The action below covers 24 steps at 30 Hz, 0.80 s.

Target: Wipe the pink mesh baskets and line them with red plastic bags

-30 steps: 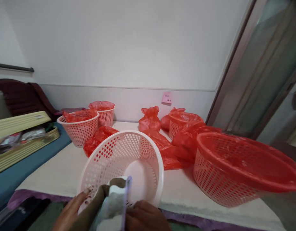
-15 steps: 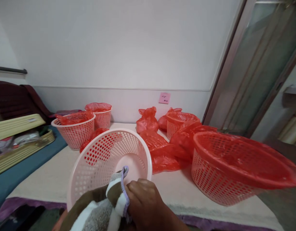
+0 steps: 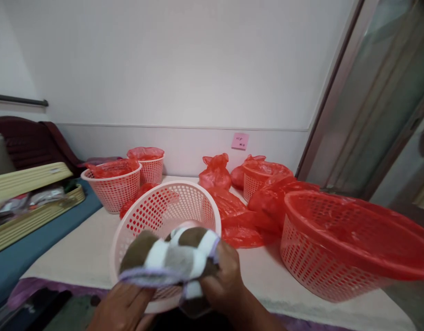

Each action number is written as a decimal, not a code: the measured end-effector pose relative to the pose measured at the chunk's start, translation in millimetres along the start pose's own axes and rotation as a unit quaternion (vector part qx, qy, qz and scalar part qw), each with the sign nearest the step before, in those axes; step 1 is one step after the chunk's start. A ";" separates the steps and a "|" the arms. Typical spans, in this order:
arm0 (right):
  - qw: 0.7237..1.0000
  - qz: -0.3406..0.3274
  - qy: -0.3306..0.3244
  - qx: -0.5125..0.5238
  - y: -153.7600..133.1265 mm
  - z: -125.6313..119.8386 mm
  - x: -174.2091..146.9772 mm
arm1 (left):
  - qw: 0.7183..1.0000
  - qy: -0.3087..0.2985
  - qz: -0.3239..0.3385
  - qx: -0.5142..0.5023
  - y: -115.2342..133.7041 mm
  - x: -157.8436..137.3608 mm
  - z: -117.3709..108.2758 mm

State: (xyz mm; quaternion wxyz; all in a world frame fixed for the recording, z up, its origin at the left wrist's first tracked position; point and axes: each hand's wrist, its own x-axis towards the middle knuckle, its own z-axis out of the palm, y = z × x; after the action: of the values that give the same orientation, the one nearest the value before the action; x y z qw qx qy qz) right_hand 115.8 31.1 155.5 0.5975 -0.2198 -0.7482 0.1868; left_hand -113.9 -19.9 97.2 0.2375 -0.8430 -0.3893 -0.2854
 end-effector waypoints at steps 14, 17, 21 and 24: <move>0.965 0.111 0.141 -0.191 1.1 22.3 -56.1 | 0.763 0.087 -0.467 -0.438 47.9 51.0 -9.6; 0.961 -0.006 0.047 -0.271 -6.4 55.5 -62.8 | 0.748 0.118 -0.486 -0.436 57.8 49.9 -10.2; 0.949 0.004 -0.019 -0.315 18.0 39.4 -44.4 | 0.709 0.100 -0.522 -0.463 56.3 45.5 -13.4; 0.930 0.104 -0.009 -0.352 58.0 7.7 -41.1 | 0.667 0.086 -0.566 -0.477 49.9 46.4 -15.0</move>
State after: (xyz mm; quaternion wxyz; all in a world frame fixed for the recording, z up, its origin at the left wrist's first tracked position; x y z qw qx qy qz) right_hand 122.2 56.5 89.0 0.4519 -0.4912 -0.7442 -0.0257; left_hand -54.1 -34.2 130.1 -0.3718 -0.4308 -0.5796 -0.5833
